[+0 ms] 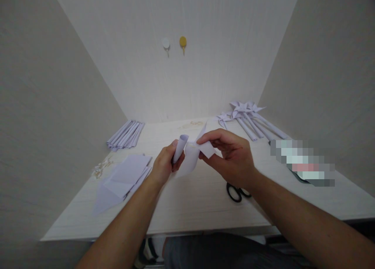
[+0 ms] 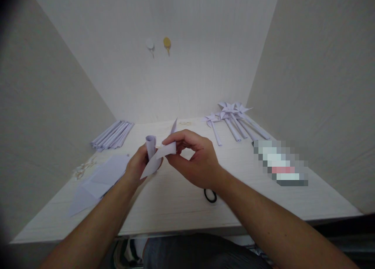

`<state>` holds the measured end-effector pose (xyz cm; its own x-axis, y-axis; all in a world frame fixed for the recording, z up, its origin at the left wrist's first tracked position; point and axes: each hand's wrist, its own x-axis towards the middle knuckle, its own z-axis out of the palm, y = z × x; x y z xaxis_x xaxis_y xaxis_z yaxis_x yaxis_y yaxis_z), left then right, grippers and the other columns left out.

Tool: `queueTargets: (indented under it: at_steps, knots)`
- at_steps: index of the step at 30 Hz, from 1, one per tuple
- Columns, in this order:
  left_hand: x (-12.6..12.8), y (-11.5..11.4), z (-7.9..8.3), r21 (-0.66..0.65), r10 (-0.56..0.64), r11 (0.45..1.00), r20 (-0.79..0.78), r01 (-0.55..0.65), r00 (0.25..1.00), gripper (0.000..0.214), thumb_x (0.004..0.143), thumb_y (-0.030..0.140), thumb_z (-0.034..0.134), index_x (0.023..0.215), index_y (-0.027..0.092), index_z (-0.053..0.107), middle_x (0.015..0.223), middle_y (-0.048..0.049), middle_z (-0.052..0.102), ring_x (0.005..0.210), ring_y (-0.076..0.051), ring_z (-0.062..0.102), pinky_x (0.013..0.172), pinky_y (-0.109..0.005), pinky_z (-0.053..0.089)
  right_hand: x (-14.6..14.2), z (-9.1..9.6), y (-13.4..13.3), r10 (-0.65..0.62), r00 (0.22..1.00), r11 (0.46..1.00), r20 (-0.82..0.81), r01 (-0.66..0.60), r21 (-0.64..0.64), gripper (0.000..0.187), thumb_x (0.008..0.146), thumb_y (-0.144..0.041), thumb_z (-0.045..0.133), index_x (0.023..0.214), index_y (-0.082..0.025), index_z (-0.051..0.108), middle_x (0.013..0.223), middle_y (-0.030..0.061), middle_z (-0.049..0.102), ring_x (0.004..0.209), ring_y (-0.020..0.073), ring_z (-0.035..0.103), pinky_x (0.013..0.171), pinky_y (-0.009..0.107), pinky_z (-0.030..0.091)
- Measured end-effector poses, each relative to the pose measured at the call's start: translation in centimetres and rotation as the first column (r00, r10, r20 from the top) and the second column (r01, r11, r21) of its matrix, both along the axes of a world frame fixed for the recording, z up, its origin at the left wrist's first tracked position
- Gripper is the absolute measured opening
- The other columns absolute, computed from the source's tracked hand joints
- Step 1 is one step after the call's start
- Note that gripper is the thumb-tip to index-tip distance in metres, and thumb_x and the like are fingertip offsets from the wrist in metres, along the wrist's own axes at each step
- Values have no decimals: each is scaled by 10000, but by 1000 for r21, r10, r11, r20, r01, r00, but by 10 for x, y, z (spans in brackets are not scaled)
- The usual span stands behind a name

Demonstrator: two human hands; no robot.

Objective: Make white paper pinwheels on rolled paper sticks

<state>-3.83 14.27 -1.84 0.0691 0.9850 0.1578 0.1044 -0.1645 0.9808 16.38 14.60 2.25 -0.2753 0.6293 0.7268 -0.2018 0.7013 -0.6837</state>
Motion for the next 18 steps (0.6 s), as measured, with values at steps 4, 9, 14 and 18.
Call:
queueTargets:
  at_steps: [4,9,14,18]
  knots:
    - [-2,-1,2,110,58,992,4,-58,998,683,894,765,439,516,216,590,460,-4,439,447,-147,403,467,-310,314,0,-1,1,-12,1000,1000,-17,12,-12,214,801,-99,753,972,-225,726,826,10,730,752,156,693,690,287,567]
    - [-1,-1,6,226,128,966,22,-130,992,557,880,711,561,677,204,676,589,-4,526,538,-152,460,499,-291,350,-3,-4,4,-52,996,996,-67,47,-73,191,792,-112,754,947,-220,727,809,3,710,723,149,677,664,286,559]
    - [6,-3,13,276,233,935,0,-224,972,460,858,612,675,666,198,619,574,21,557,530,-118,481,496,-239,371,-6,-5,10,-113,989,985,-98,99,-138,174,774,-130,765,922,-209,720,772,-9,705,667,136,658,626,279,532]
    - [11,-2,11,167,196,964,92,-209,976,417,817,593,730,731,214,579,466,73,517,377,-90,420,392,-212,316,-8,-9,16,-159,978,975,-134,134,-179,186,751,-116,765,907,-208,720,760,-16,701,652,132,653,617,280,516]
